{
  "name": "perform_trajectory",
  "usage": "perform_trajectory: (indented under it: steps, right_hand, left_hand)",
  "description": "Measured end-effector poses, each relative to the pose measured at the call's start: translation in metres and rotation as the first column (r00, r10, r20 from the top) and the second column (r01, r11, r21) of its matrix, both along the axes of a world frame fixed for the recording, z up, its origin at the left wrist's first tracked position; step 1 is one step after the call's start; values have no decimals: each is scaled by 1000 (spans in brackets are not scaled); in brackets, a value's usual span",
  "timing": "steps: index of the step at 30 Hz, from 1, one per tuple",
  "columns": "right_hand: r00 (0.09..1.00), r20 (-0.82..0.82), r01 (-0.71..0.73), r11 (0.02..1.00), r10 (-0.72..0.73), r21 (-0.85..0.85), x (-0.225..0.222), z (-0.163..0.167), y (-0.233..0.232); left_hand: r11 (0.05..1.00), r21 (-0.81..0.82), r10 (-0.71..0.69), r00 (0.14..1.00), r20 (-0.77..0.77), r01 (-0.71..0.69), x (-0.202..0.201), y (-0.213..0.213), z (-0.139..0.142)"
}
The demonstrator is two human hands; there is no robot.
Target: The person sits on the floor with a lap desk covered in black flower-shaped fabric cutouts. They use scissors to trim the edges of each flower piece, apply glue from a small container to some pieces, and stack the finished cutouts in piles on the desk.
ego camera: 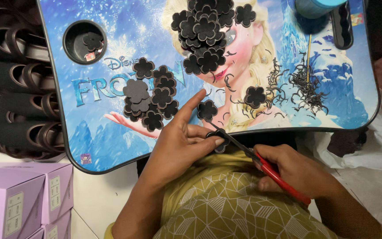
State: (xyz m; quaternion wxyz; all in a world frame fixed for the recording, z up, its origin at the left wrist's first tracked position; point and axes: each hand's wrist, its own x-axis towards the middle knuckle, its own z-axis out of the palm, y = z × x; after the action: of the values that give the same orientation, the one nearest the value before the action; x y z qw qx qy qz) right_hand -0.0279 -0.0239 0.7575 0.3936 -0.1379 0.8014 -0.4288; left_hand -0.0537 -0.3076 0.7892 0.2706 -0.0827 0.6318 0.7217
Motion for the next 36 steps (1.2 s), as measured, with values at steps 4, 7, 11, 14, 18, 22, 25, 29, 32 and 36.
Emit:
perform_trajectory:
  steps: [4, 7, 11, 14, 18, 22, 25, 29, 32, 36]
  right_hand:
    - [998, 53, -24, 998, 22, 50, -4, 7, -1]
    - [997, 57, -53, 995, 48, 87, -8, 11, -1]
    - [994, 44, -105, 982, 99, 155, -12, 11, 2]
    - [995, 39, -92, 995, 90, 34, -12, 8, 5]
    - [995, 80, 70, 971, -53, -228, -6, 2, 1]
    - [958, 170, 280, 883, -231, -377, 13, -2, -16]
    - [948, 185, 314, 861, -260, -399, 19, -7, -27]
    - [943, 165, 331, 857, -288, -395, 20, -11, -33]
    - [939, 193, 338, 862, -284, -377, 21, -11, -33]
    - [954, 162, 296, 879, -252, -374, 18, -8, -31]
  left_hand:
    - [999, -1, -43, 999, 17, 43, -3, -3, 2]
    - [997, 11, -72, 997, 18, 72, -4, -4, 3]
    - [993, -20, -116, 993, 14, 117, -4, -6, -3]
    - [995, 84, -63, 997, 37, 59, -1, -5, -12]
    - [980, 173, 117, 988, -100, -99, 4, 4, -26]
    - [935, 246, 297, 944, -147, -256, 6, 21, -31]
    - [904, 335, 320, 940, -119, -265, 8, 33, -28]
    - [901, 352, 299, 951, -79, -254, 11, 40, -24]
    - [931, 283, 277, 952, -132, -231, 13, 41, -26]
    - [921, 298, 289, 953, -90, -251, 13, 40, -30]
